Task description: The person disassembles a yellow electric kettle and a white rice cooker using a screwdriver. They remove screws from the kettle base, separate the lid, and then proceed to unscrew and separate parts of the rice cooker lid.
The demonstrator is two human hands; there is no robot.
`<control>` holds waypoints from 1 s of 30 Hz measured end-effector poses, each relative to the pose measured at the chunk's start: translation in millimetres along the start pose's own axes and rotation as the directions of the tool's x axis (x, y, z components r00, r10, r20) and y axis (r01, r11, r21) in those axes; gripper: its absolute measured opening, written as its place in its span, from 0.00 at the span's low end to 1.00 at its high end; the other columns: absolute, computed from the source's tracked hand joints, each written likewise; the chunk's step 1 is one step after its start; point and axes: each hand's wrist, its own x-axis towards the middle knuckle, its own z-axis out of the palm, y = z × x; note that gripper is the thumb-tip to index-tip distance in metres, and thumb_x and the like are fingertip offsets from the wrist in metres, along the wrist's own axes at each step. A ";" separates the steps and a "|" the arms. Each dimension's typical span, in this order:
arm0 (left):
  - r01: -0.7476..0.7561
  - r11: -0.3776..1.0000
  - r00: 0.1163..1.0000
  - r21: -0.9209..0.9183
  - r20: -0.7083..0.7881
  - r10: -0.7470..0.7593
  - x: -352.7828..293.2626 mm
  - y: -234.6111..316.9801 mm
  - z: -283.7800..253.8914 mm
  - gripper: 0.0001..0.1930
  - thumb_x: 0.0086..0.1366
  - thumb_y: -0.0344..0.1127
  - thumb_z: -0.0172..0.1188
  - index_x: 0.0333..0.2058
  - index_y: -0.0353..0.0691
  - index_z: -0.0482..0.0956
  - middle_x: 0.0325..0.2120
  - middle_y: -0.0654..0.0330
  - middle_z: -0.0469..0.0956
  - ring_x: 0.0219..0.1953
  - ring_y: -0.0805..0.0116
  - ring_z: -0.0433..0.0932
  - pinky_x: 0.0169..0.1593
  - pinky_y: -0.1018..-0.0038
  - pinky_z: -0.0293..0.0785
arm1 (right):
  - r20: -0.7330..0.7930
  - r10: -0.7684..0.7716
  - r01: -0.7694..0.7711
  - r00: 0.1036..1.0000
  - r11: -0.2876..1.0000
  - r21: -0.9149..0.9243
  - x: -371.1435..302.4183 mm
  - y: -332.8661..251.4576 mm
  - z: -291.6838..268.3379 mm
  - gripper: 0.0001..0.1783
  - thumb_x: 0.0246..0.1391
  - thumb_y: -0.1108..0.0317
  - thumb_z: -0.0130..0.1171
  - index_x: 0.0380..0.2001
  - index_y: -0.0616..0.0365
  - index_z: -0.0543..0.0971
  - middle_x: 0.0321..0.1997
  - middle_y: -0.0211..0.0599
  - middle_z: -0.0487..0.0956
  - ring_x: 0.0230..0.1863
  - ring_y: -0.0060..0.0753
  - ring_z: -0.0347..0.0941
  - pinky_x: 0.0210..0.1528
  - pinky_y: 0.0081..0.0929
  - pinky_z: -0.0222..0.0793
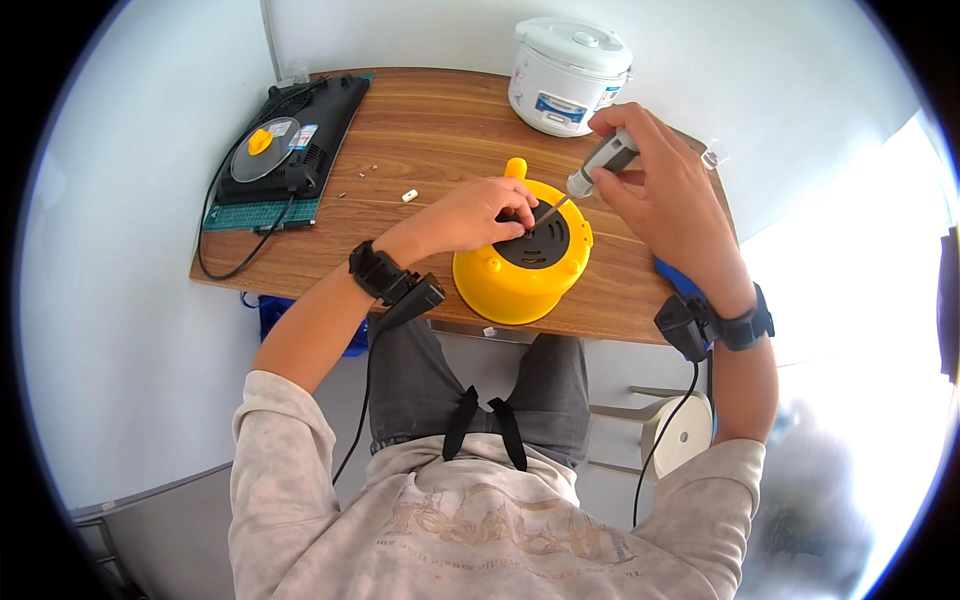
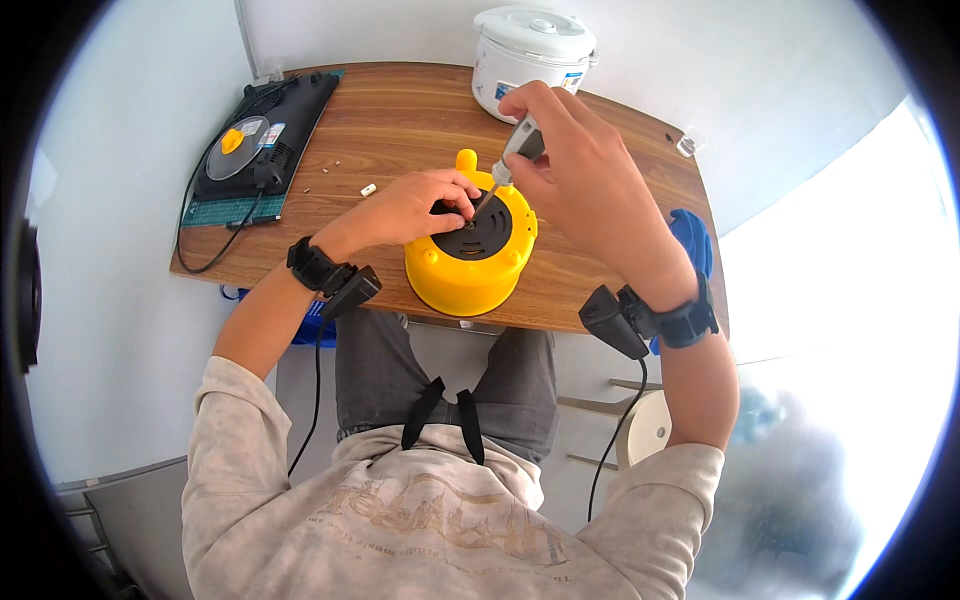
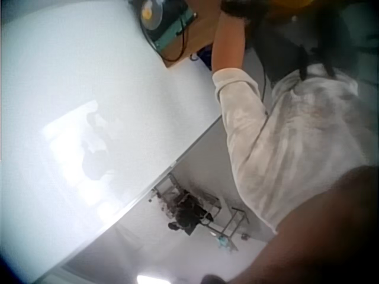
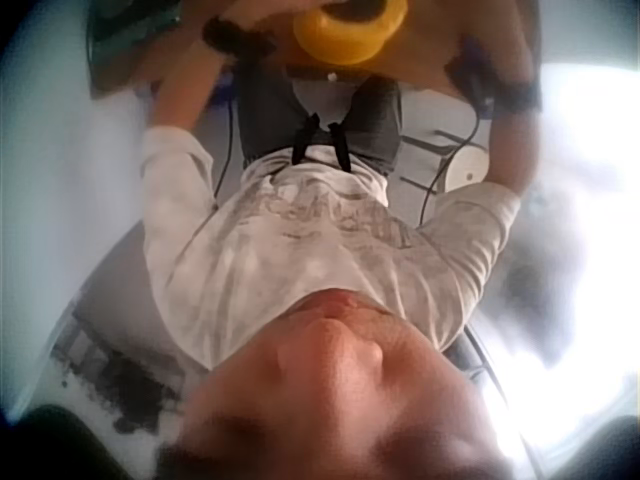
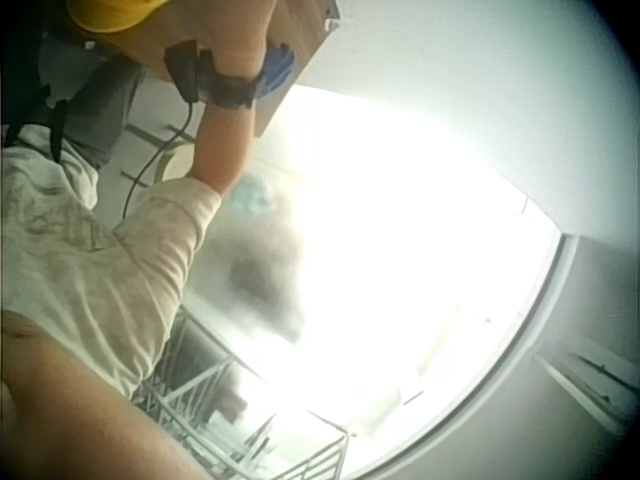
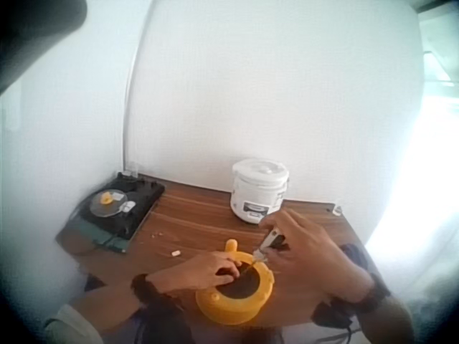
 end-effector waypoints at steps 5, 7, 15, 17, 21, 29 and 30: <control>-0.013 1.000 1.000 0.010 -0.012 0.013 0.5 -1.1 1.5 0.07 0.65 0.32 0.62 0.39 0.37 0.84 0.54 0.59 0.77 0.53 0.61 0.77 0.58 0.68 0.72 | 0.031 -0.055 0.054 0.998 0.998 0.025 3.9 -10.2 1.7 0.15 0.57 0.72 0.60 0.48 0.57 0.75 0.46 0.44 0.80 0.35 0.45 0.81 0.41 0.34 0.78; -0.024 0.999 0.999 0.023 -0.021 0.024 0.7 -4.7 2.3 0.07 0.65 0.32 0.62 0.39 0.37 0.84 0.54 0.60 0.77 0.52 0.61 0.78 0.58 0.68 0.72 | 0.030 -0.072 0.071 0.997 0.996 0.054 5.9 -11.5 2.7 0.16 0.57 0.73 0.59 0.49 0.57 0.76 0.47 0.44 0.80 0.35 0.46 0.81 0.41 0.34 0.78; -0.021 1.000 1.000 -0.012 -0.019 0.021 1.0 -5.1 2.5 0.06 0.65 0.32 0.62 0.37 0.37 0.83 0.54 0.59 0.77 0.52 0.60 0.77 0.57 0.67 0.73 | 0.054 -0.097 0.094 0.994 0.994 0.056 14.4 -3.0 -1.6 0.18 0.59 0.73 0.58 0.53 0.57 0.78 0.42 0.44 0.83 0.33 0.46 0.82 0.40 0.35 0.78; -0.027 1.000 0.999 -0.009 -0.022 0.026 1.0 -4.4 2.3 0.07 0.65 0.32 0.62 0.38 0.37 0.84 0.55 0.57 0.77 0.53 0.58 0.77 0.57 0.65 0.73 | 0.063 -0.100 0.099 0.993 0.995 0.032 15.8 -2.7 -2.0 0.16 0.59 0.70 0.61 0.51 0.56 0.78 0.38 0.44 0.83 0.33 0.45 0.82 0.39 0.34 0.78; -0.012 1.000 0.999 0.003 -0.030 0.012 0.2 -4.1 3.0 0.05 0.65 0.31 0.63 0.36 0.38 0.83 0.53 0.59 0.77 0.52 0.60 0.77 0.58 0.68 0.73 | 0.073 -0.176 0.178 0.982 0.983 -0.032 19.3 -2.7 -1.8 0.14 0.59 0.64 0.65 0.46 0.54 0.79 0.32 0.42 0.82 0.31 0.42 0.81 0.36 0.32 0.77; -0.034 0.999 0.999 -0.014 -0.035 0.033 1.8 -4.6 3.3 0.05 0.64 0.32 0.63 0.37 0.40 0.84 0.47 0.57 0.78 0.50 0.59 0.78 0.56 0.65 0.73 | 0.078 -0.108 0.123 0.991 0.967 -0.224 21.7 -11.3 14.9 0.17 0.59 0.54 0.64 0.40 0.55 0.74 0.27 0.38 0.79 0.28 0.43 0.79 0.29 0.36 0.73; -0.020 1.000 0.999 0.007 -0.042 0.020 0.5 -1.4 2.9 0.05 0.64 0.32 0.63 0.38 0.40 0.84 0.45 0.57 0.78 0.50 0.58 0.78 0.55 0.65 0.73 | 0.078 -0.089 0.106 0.993 0.961 -0.255 20.8 -13.8 18.3 0.18 0.60 0.53 0.63 0.40 0.56 0.73 0.26 0.38 0.79 0.28 0.44 0.79 0.29 0.37 0.73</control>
